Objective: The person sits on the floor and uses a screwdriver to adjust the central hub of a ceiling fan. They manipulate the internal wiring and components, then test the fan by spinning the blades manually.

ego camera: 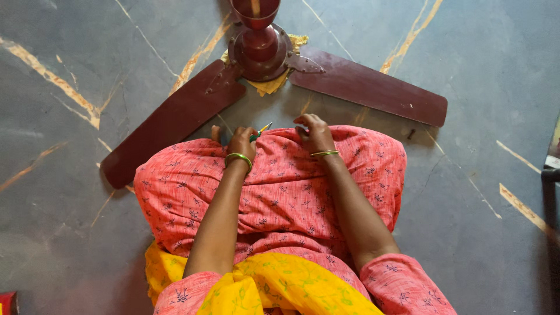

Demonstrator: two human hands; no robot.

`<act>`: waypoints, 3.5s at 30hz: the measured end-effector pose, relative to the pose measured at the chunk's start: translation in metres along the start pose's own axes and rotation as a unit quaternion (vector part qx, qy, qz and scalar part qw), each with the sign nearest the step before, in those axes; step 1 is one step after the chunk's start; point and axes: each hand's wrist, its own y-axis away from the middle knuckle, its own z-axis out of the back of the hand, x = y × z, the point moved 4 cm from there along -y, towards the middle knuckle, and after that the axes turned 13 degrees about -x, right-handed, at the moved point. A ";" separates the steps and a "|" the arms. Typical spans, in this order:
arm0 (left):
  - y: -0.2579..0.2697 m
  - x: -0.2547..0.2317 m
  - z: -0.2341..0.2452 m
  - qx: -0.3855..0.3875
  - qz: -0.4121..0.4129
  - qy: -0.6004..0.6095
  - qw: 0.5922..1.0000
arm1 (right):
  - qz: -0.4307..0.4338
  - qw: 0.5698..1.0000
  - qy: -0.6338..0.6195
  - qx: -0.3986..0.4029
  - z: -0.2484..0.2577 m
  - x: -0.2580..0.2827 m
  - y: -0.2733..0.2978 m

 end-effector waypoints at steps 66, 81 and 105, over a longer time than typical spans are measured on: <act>-0.016 -0.087 -0.096 0.184 -0.195 -0.043 0.962 | -0.024 0.949 0.244 -0.197 0.164 -0.221 0.098; -0.052 -0.176 -0.128 0.202 -0.227 -0.189 0.934 | -0.079 0.962 0.174 -0.194 0.167 -0.220 0.106; -0.250 -0.160 0.012 -0.071 -0.158 -0.386 0.906 | -0.223 0.960 0.089 -0.146 0.171 -0.230 0.105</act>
